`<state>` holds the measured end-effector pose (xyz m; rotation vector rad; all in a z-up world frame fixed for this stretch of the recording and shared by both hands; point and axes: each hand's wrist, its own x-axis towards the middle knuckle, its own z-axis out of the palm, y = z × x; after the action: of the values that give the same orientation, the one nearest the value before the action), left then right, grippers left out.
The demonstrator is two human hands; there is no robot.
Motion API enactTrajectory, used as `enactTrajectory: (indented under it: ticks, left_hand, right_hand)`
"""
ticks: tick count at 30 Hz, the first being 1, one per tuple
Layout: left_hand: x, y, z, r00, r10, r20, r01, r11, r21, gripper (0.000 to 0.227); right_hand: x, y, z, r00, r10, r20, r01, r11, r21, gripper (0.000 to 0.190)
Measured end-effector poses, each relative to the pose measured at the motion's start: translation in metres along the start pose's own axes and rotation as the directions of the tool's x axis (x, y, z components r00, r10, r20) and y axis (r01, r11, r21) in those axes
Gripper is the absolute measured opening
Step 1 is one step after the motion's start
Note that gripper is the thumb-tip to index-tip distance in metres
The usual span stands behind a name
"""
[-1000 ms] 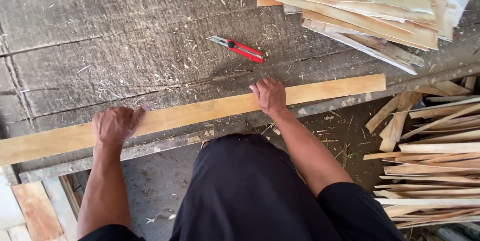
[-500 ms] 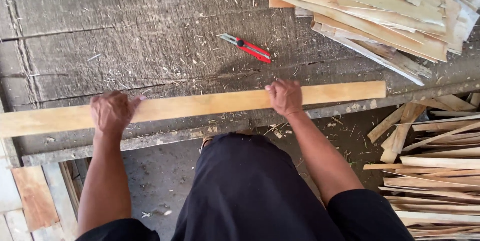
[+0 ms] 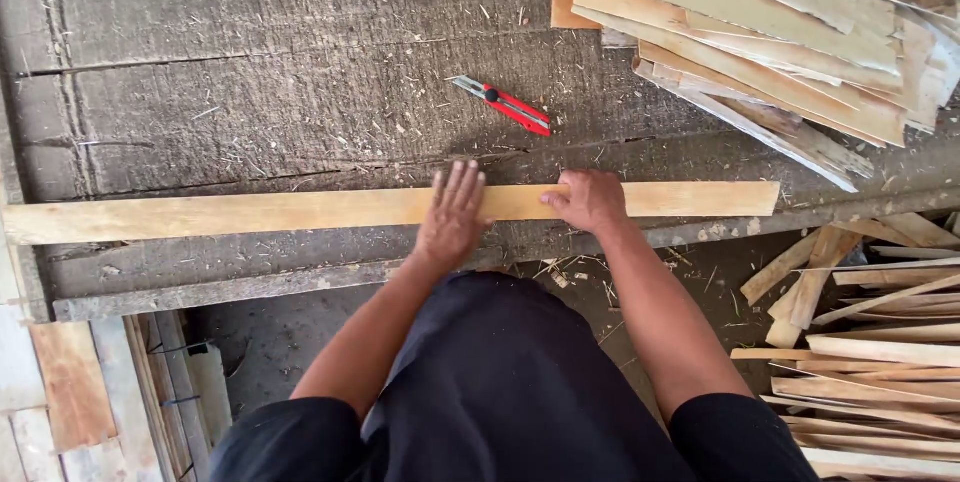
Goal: Cutting thin strips and shaping pieces of wood using a utility knife on a workbench.
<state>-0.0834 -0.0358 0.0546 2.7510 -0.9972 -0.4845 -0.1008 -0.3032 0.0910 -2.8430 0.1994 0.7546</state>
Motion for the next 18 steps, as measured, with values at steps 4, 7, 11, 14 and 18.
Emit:
enactTrajectory:
  ticks: [4,7,11,14,18]
  left_hand:
    - [0.008,0.017,0.029,0.993,0.01,-0.118,-0.022,0.994,-0.107,0.077]
    - [0.007,0.018,0.028,0.984,0.005,-0.178,-0.018,0.997,-0.072,0.073]
    - [0.008,0.022,0.026,0.982,-0.024,-0.189,0.006,0.995,-0.097,0.071]
    - [0.007,0.022,0.025,0.979,-0.034,-0.199,0.016,0.995,-0.094,0.071]
    - [0.007,0.022,0.029,0.976,-0.029,-0.217,0.006,0.994,-0.108,0.071]
  right_hand:
    - [0.001,-0.018,-0.012,0.961,0.202,0.19,-0.208,0.978,0.012,0.051]
    - [0.0,-0.02,-0.012,0.981,0.156,0.117,-0.153,0.988,-0.037,0.055]
    - [-0.006,-0.024,-0.011,0.99,0.141,0.023,-0.138,0.985,-0.103,0.055]
    - [-0.005,-0.018,-0.001,0.995,0.091,-0.05,-0.096,0.988,-0.118,0.054]
    - [-0.007,0.001,0.02,0.976,-0.073,-0.203,0.057,0.995,-0.087,0.052]
